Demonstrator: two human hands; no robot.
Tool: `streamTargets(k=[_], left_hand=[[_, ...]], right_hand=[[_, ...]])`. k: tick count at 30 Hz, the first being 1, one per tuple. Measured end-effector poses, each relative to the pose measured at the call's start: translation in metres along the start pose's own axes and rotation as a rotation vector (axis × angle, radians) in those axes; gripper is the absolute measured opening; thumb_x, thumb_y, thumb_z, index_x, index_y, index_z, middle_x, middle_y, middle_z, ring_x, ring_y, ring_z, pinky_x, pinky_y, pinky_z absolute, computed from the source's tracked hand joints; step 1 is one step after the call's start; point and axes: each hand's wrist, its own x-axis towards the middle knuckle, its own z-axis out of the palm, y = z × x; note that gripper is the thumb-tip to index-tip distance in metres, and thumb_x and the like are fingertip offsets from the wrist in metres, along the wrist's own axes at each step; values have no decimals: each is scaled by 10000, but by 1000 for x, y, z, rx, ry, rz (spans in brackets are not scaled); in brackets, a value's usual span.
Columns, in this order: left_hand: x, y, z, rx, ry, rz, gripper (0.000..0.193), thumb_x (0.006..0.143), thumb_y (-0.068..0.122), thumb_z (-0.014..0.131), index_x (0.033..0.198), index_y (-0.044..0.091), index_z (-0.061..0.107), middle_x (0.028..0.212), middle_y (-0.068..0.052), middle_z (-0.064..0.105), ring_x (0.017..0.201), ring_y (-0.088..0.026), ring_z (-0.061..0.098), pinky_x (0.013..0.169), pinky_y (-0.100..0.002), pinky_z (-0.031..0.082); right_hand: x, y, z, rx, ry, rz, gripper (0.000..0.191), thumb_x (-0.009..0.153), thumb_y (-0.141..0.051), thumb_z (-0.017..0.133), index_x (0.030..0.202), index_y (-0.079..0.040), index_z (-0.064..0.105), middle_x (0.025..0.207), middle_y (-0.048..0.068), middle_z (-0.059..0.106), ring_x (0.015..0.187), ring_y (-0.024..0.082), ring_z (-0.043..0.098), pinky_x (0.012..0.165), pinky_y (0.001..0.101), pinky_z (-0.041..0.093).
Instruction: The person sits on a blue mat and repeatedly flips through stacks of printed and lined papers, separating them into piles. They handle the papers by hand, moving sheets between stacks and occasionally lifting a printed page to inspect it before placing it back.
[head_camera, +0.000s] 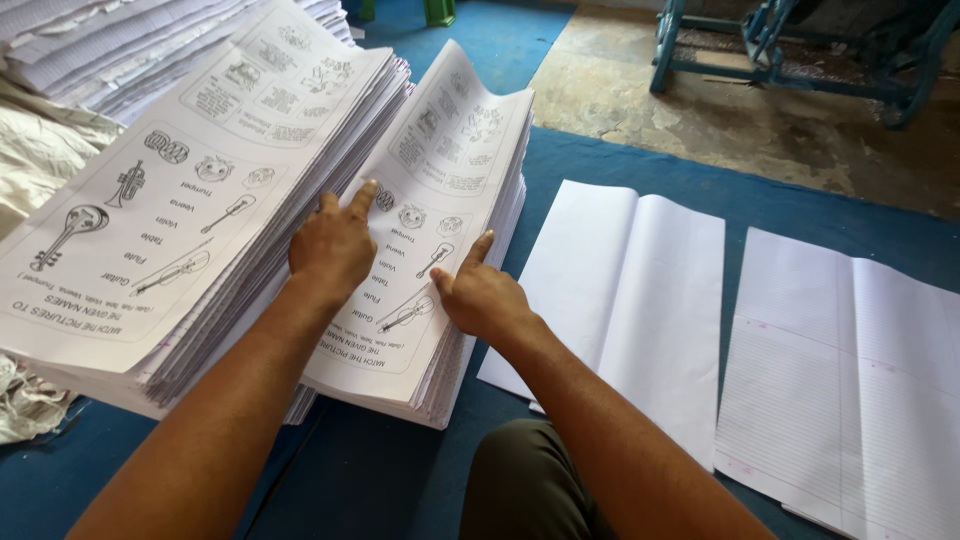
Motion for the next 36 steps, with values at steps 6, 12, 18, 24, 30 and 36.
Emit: streamTargets(k=[6, 12, 18, 24, 30, 36], left_hand=[[8, 2, 6, 118, 138, 106, 645, 917, 112, 556, 1519, 257, 372, 1547, -257, 286, 1312, -431, 423, 1044, -534, 437], [6, 27, 4, 214, 407, 339, 525, 862, 114, 605, 1381, 61, 540, 1418, -274, 409, 1277, -405, 421, 1060, -630, 341], [-7, 78, -7, -240, 331, 375, 309, 826, -78, 581, 1113, -8, 674, 1224, -231, 503, 1105, -373, 562, 946, -464, 534], [-1, 138, -2, -713, 160, 387, 497, 700, -139, 551, 1154, 30, 661, 1187, -239, 494, 992, -405, 637, 901, -400, 582], [-15, 181, 43, -800, -52, 428, 560, 666, -159, 513, 1134, 59, 727, 1213, -255, 646, 1153, -366, 625, 1007, -407, 513], [-36, 216, 106, -874, -316, 351, 420, 745, -57, 614, 1135, 64, 714, 1227, -196, 650, 1124, -322, 648, 941, -378, 547]], right_hand=[[1, 15, 0, 312, -35, 2, 1094, 883, -681, 285, 1482, 140, -121, 965, 287, 712, 756, 352, 789, 553, 408, 622], [-3, 37, -5, 287, 116, -88, 1196, 858, -824, 209, 1507, 139, -74, 801, 273, 697, 648, 223, 681, 383, 311, 563], [-16, 77, -17, 295, 95, 59, 1173, 842, -806, 187, 1536, 121, -5, 607, 102, 592, 674, 347, 748, 421, 405, 484], [-34, 149, -25, 460, 168, 159, 1135, 841, -835, 215, 1566, 18, 30, 1154, 313, 604, 924, 333, 749, 919, 509, 508], [-63, 225, -31, 716, 185, 396, 1050, 817, -794, 224, 1567, -76, 76, 1471, 320, 419, 1232, 390, 602, 1001, 516, 520], [-101, 281, -35, 1021, 221, 496, 982, 882, -749, 207, 1581, -82, 29, 1501, 367, 336, 1317, 452, 513, 1008, 517, 513]])
